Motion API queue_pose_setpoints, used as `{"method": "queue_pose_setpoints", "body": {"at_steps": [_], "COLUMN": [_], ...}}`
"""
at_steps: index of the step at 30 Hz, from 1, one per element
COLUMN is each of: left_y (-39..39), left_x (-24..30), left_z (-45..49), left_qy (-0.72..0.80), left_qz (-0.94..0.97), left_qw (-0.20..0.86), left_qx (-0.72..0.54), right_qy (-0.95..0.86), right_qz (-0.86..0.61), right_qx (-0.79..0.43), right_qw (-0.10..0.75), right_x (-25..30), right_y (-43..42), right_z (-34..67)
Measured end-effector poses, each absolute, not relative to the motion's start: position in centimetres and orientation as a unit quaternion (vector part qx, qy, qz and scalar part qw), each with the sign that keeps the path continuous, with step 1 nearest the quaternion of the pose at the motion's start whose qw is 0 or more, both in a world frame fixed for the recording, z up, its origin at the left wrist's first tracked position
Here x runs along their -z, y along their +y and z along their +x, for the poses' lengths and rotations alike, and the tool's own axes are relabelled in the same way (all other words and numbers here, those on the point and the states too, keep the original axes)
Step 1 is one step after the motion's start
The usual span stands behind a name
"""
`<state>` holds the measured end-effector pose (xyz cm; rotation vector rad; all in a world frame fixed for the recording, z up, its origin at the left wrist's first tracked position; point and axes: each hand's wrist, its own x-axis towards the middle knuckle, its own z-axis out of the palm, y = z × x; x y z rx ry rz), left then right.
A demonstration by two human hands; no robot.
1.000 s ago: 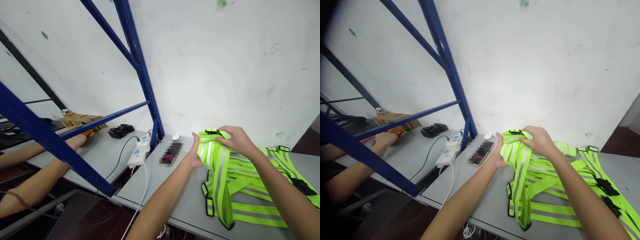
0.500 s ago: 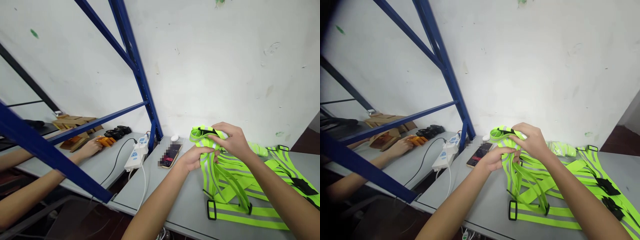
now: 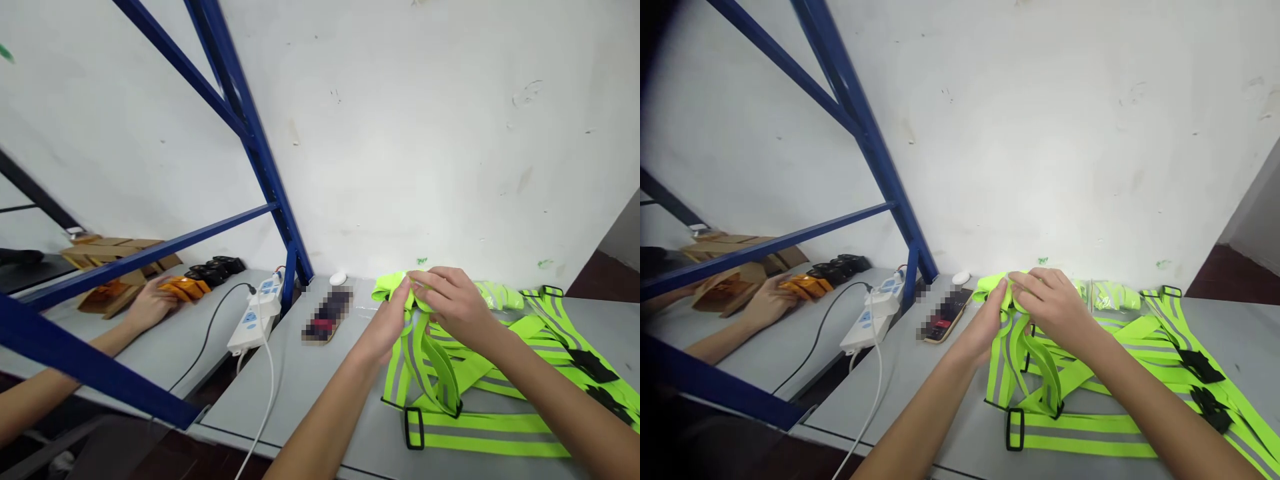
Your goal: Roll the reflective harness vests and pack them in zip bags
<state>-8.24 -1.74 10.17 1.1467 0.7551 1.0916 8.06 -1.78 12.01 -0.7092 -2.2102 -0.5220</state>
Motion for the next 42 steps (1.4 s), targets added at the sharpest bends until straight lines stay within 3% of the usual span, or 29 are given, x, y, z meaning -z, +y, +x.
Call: {"method": "queue_pose_setpoints", "body": {"at_steps": [3,8,14,19,26,34,42], "left_y": [-1.2,0.0,0.2,0.4,0.5,-0.2,-1.0], "left_x": [-10.4,-9.6,-8.7,-9.3,-8.0,-6.7,-6.3], "left_z": [-7.8,-8.4,-8.3,-8.5,-7.9,-7.4,-7.0], "left_qy": [0.327,0.297,0.306,0.26,0.162,0.225,0.261], "left_qz": [0.502,0.589,0.682,0.612,0.44,0.349,0.339], "left_qw": [0.618,0.617,0.56,0.667,0.828,0.81,0.788], "left_qx": [-0.509,-0.429,-0.356,-0.336,-0.308,-0.413,-0.444], "right_qy": [-0.88,-0.78,-0.821,-0.801,-0.772,-0.829,-0.812], "right_qz": [-0.297,-0.418,-0.374,-0.443,-0.452,-0.33,-0.331], "right_qx": [0.061,-0.182,-0.332,-0.285,-0.252,0.156,0.216], "right_qw": [0.366,0.429,0.277,0.285,0.37,0.423,0.429], "right_x": [-12.3,-12.0,-14.5,-15.6,-14.4,-9.9,-8.2], "right_y": [-2.9,-2.5,-1.4,-2.2,-1.7,-1.6,-0.9], "right_z": [8.4,9.8,11.6,11.7,11.4,9.4,9.8]}}
